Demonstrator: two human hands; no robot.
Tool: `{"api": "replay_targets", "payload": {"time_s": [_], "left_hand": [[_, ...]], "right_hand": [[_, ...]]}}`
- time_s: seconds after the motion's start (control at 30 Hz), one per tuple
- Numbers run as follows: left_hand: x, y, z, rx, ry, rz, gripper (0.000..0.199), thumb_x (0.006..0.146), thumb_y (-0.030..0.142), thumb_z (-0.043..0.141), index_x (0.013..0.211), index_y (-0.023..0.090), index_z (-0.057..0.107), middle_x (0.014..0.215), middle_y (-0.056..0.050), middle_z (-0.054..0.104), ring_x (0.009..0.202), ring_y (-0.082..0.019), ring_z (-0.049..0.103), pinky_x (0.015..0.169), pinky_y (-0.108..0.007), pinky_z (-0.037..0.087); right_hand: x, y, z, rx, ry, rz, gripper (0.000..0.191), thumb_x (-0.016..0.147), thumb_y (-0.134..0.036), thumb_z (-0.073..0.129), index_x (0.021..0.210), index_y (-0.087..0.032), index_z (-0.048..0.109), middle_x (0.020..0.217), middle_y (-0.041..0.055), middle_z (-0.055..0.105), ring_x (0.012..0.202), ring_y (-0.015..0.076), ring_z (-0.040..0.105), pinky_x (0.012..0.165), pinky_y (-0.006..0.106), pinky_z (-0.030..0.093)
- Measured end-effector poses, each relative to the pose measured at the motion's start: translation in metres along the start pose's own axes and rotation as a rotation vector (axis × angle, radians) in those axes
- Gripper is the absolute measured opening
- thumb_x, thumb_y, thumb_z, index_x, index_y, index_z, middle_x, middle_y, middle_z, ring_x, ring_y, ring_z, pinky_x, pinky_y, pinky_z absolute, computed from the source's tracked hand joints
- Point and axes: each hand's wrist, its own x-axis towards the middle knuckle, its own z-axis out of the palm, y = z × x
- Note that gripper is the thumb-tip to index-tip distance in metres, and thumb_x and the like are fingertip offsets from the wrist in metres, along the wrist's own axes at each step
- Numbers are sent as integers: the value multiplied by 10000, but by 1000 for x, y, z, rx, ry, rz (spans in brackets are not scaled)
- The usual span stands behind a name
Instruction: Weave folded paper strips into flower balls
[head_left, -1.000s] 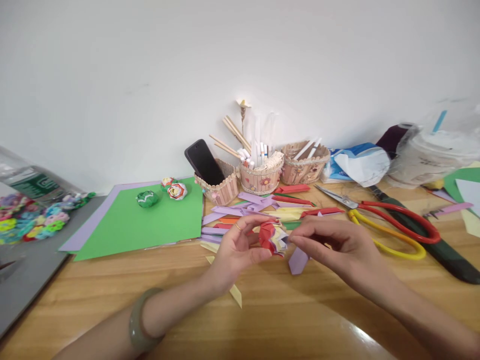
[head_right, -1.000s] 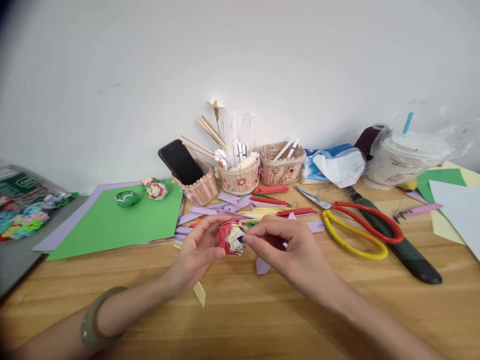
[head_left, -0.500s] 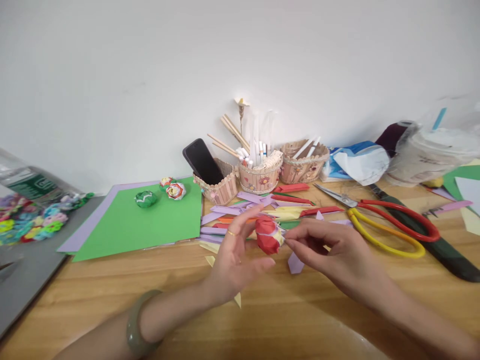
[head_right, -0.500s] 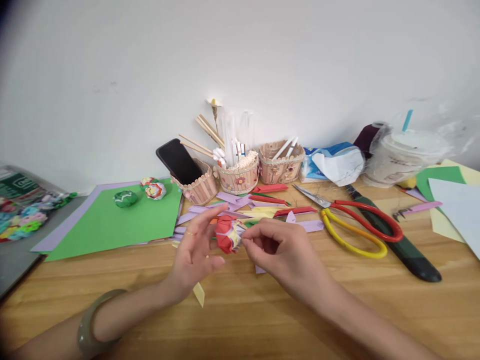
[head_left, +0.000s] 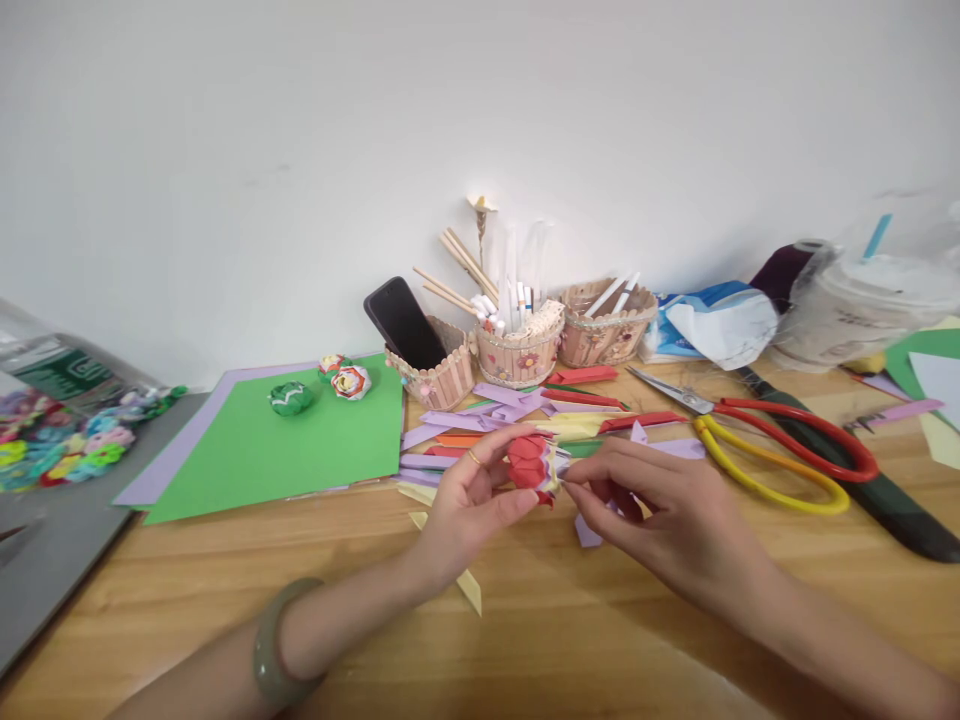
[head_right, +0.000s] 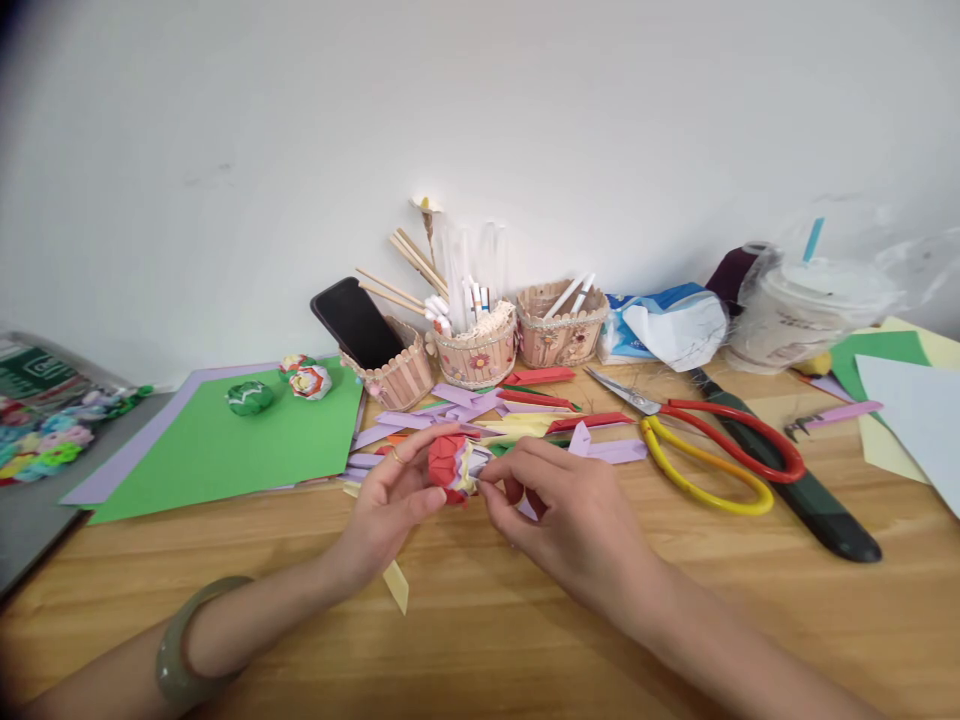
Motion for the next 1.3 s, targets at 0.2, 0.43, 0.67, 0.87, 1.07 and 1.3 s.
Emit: {"api": "replay_targets", "payload": {"time_s": [0.2, 0.43, 0.67, 0.87, 1.07, 1.3], "left_hand": [[0, 0, 1, 18, -9, 18, 356, 683, 191, 709, 1021, 259, 620, 1051, -24, 630, 919, -159, 584, 824, -294, 458], [-1, -5, -3, -52, -23, 8, 408, 722, 185, 676, 1109, 266, 577, 1028, -32, 632, 939, -153, 567, 836, -293, 462], [1, 0, 0, -152, 17, -57, 378, 710, 196, 689, 1070, 268, 601, 1011, -14, 633, 894, -129, 573, 756, -233, 471], [0, 3, 2, -227, 46, -148, 378, 695, 209, 702, 1056, 258, 601, 950, -8, 646, 769, -113, 603, 669, -223, 484], [0, 5, 2, -254, 37, -175, 380, 695, 203, 699, 1058, 258, 597, 927, 0, 645, 718, -102, 609, 644, -225, 490], [1, 4, 3, -282, 36, -188, 392, 677, 206, 716, 1048, 235, 595, 893, -1, 649, 682, -94, 607, 615, -218, 497]], "right_hand": [[-8, 4, 7, -334, 107, -120, 120, 780, -122, 533, 725, -168, 629, 560, 0, 581, 440, 85, 487, 444, 213, 363], [4, -3, -5, 257, -127, 239, 198, 837, -234, 494, 779, -172, 672, 620, 17, 619, 541, 110, 536, 483, 206, 400], [10, 5, -8, 620, -327, 561, 263, 797, -391, 547, 779, -168, 684, 573, 4, 601, 487, 98, 463, 431, 216, 328], [8, 8, -8, 679, -367, 583, 263, 798, -394, 552, 819, -171, 690, 599, 11, 620, 486, 91, 463, 416, 208, 305], [9, 2, -7, 569, -259, 455, 202, 788, -326, 572, 712, -179, 688, 655, 14, 643, 599, 121, 548, 536, 223, 419], [10, 1, -5, 548, -240, 447, 202, 782, -329, 573, 701, -177, 679, 635, 12, 635, 587, 121, 548, 535, 224, 425]]}}
